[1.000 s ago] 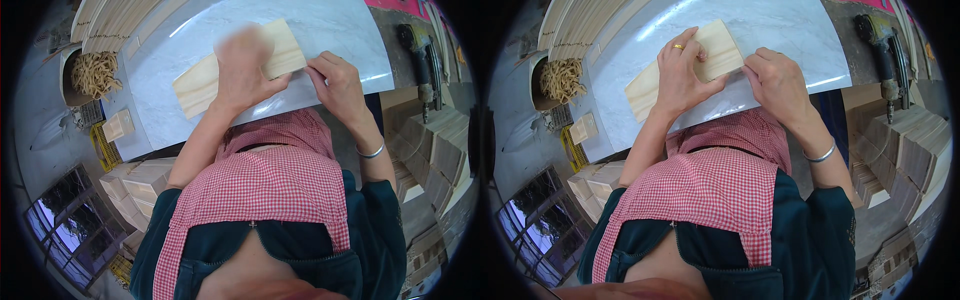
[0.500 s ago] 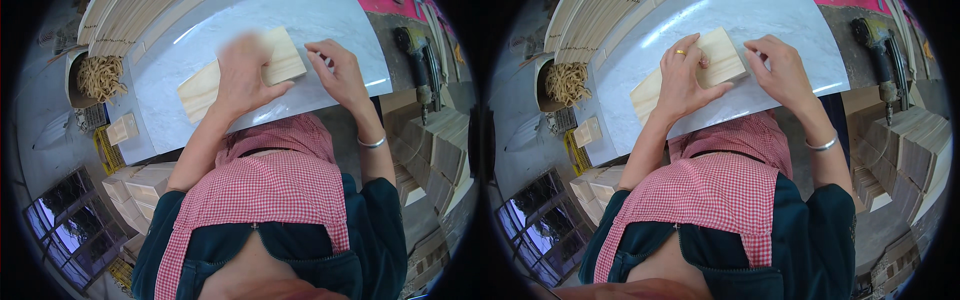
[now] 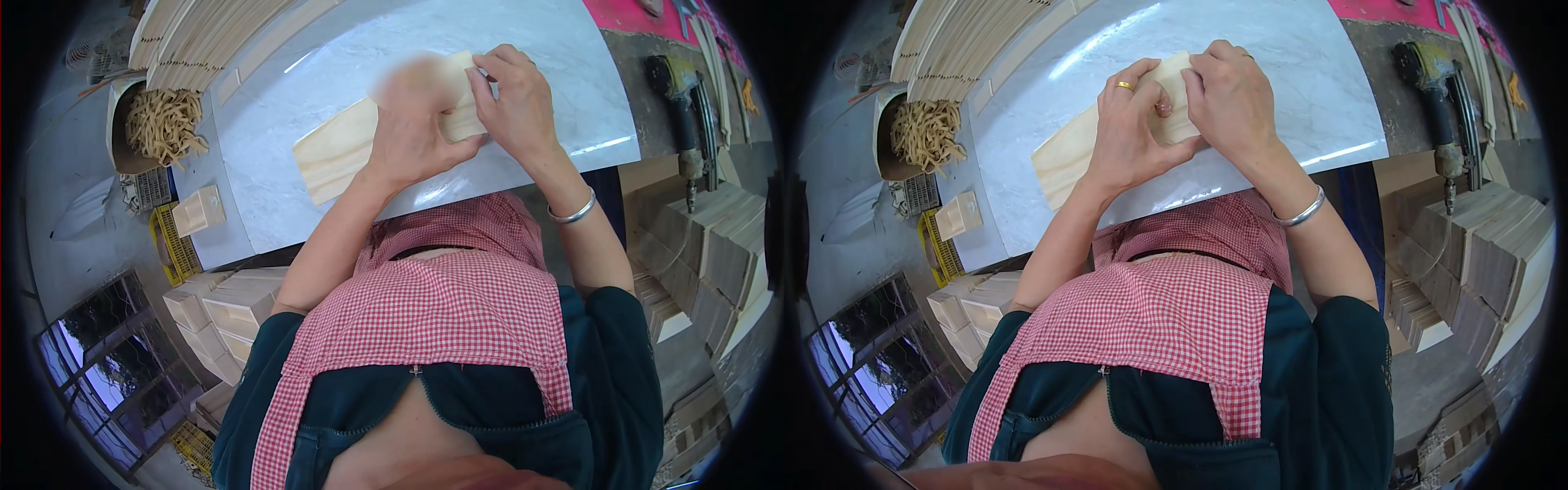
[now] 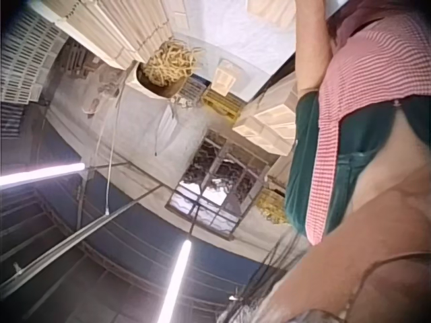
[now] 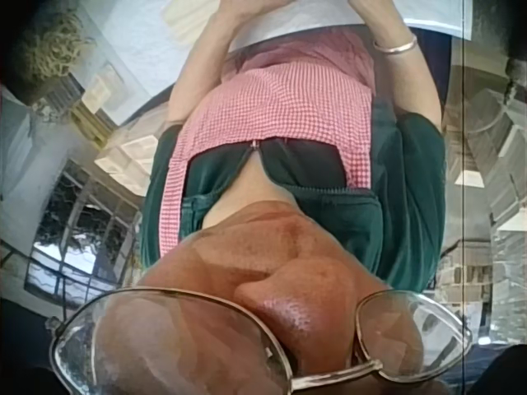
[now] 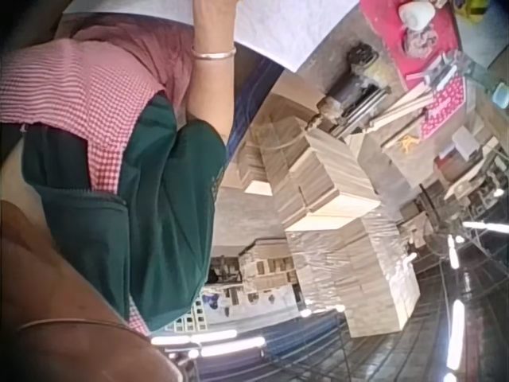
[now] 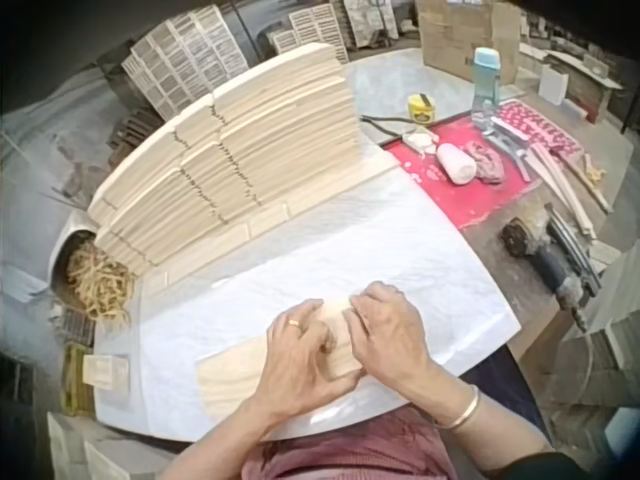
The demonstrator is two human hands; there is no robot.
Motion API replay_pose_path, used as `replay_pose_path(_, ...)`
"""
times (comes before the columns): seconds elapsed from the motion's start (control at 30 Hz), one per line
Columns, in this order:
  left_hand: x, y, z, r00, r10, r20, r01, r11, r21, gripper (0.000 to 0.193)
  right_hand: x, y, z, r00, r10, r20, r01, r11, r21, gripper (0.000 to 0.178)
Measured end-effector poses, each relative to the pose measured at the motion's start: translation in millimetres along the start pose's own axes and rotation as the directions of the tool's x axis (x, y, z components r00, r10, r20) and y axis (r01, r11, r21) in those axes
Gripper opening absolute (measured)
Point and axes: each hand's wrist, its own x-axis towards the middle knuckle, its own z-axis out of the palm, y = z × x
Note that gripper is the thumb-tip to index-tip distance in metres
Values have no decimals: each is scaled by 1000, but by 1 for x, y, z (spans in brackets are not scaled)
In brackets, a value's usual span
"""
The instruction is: Assemble wooden boxes by applying glue to the edges and securing the joints with a pneumatic nail gun.
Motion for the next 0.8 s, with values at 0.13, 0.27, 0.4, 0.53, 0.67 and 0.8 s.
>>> replay_pose_path(0.13,-1,0,2,1000,-16,8,16,1000,-16,45,-3,3,-3,998,-58,-9,58,996,-62,15)
replay_pose_path(0.27,-1,-2,1,1000,-25,0,25,999,29,46,-15,12,-33,996,-35,81,24,991,131,12)
replay_pose_path(0.4,-1,-1,-2,1000,-29,-10,29,999,39,47,-34,3,-57,974,-45,221,35,998,51,11)
replay_pose_path(0.53,-1,-3,2,1000,-22,-20,22,999,40,47,-39,3,-58,962,-70,262,75,997,-9,10)
replay_pose_path(0.67,-3,-2,3,999,-28,-33,29,999,44,46,-41,3,-56,957,-119,265,134,990,-39,9)
replay_pose_path(0.8,-3,2,2,998,-50,-45,51,998,42,48,-40,5,-58,946,-176,272,197,979,-52,9)
